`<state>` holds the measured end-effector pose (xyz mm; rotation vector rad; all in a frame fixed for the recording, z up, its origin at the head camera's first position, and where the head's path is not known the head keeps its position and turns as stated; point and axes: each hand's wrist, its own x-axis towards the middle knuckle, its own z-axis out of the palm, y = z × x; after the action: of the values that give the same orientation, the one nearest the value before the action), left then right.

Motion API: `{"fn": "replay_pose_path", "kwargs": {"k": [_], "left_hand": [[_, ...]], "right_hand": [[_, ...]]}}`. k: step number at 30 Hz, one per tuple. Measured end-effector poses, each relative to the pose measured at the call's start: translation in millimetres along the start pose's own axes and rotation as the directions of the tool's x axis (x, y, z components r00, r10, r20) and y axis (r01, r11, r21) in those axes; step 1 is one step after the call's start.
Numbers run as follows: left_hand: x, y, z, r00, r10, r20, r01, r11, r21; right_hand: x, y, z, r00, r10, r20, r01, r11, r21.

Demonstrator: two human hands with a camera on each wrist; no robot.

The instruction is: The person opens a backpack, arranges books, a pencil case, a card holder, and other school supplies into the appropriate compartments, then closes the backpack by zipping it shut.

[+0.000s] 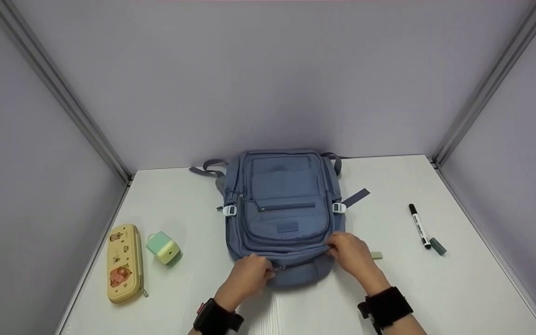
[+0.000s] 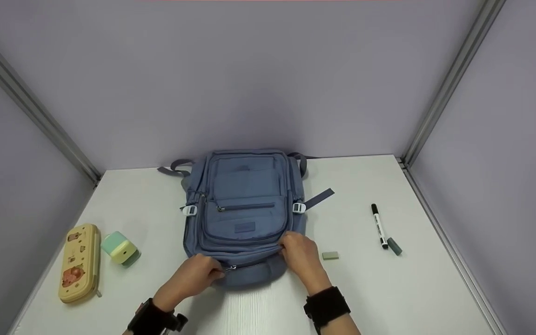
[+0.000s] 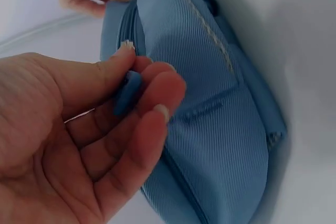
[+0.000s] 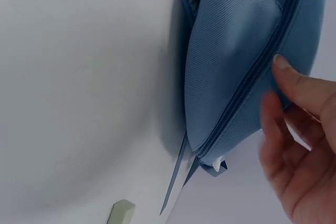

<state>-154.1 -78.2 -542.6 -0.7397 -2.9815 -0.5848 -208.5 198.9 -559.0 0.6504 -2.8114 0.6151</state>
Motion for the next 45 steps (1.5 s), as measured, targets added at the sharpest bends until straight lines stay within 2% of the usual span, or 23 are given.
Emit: {"fn": "replay_pose_path", "kwargs": {"k": [2, 5, 9, 14, 16, 18, 21, 23, 25, 28, 32, 36, 40, 45], "left_hand": [[-1.6, 1.0, 1.7, 1.0, -0.004, 0.007, 0.004, 1.0, 0.013], [-4.5, 6.8, 7.1, 1.0, -0.006, 0.014, 0.005, 0.995, 0.098], [-5.0, 11.7, 12.8, 1.0, -0.016, -0.017, 0.02, 0.977, 0.212], [0.8, 12.5, 18.0, 0.994, -0.015, -0.112, 0.046, 0.958, 0.283], [2.8, 11.2, 20.7, 0.986, 0.022, -0.165, 0.034, 0.945, 0.325], [4.0, 9.1, 23.5, 0.972, 0.064, -0.227, 0.022, 0.932, 0.361], [4.6, 4.5, 27.1, 0.944, 0.107, -0.311, 0.016, 0.929, 0.369], [4.0, 1.9, 27.6, 0.934, 0.117, -0.338, 0.012, 0.934, 0.357], [3.0, -0.3, 26.3, 0.934, 0.118, -0.338, 0.008, 0.938, 0.348], [1.2, -3.5, 21.3, 0.944, 0.106, -0.312, 0.009, 0.938, 0.346], [-2.2, -10.1, 12.9, 0.961, 0.068, -0.268, 0.026, 0.943, 0.332], [-7.3, -18.0, 5.1, 0.97, 0.027, -0.24, 0.047, 0.953, 0.299], [-11.8, -26.1, -1.0, 0.973, -0.018, -0.23, 0.074, 0.968, 0.24], [-16.8, -36.0, -5.3, 0.971, -0.042, -0.234, 0.089, 0.977, 0.194]], "right_hand": [[-0.5, -5.2, -0.3, 1.0, -0.025, 0.0, 0.025, 0.997, -0.073], [-0.1, -14.9, 1.7, 0.988, -0.157, 0.01, 0.157, 0.98, -0.119], [3.5, -36.1, 10.4, 0.953, -0.299, 0.045, 0.302, 0.951, -0.073], [11.0, -59.2, 21.8, 0.93, -0.367, 0.039, 0.368, 0.929, -0.038], [13.4, -63.3, 24.8, 0.927, -0.375, 0.016, 0.375, 0.925, -0.053], [15.3, -64.8, 26.8, 0.925, -0.381, -0.005, 0.379, 0.922, -0.074], [16.3, -63.3, 28.8, 0.922, -0.387, -0.021, 0.383, 0.919, -0.095], [16.2, -60.7, 30.4, 0.923, -0.385, -0.026, 0.381, 0.92, -0.089], [15.7, -57.7, 31.7, 0.923, -0.382, -0.032, 0.379, 0.923, -0.07], [15.6, -54.1, 32.8, 0.923, -0.382, -0.045, 0.381, 0.924, -0.036], [15.6, -52.6, 32.5, 0.915, -0.397, -0.069, 0.399, 0.917, 0.009], [15.4, -51.9, 33.3, 0.905, -0.414, -0.101, 0.419, 0.907, 0.036], [15.6, -51.7, 34.0, 0.904, -0.416, -0.105, 0.421, 0.906, 0.04], [15.2, -51.3, 32.2, 0.918, -0.392, -0.066, 0.395, 0.917, 0.045]]}}
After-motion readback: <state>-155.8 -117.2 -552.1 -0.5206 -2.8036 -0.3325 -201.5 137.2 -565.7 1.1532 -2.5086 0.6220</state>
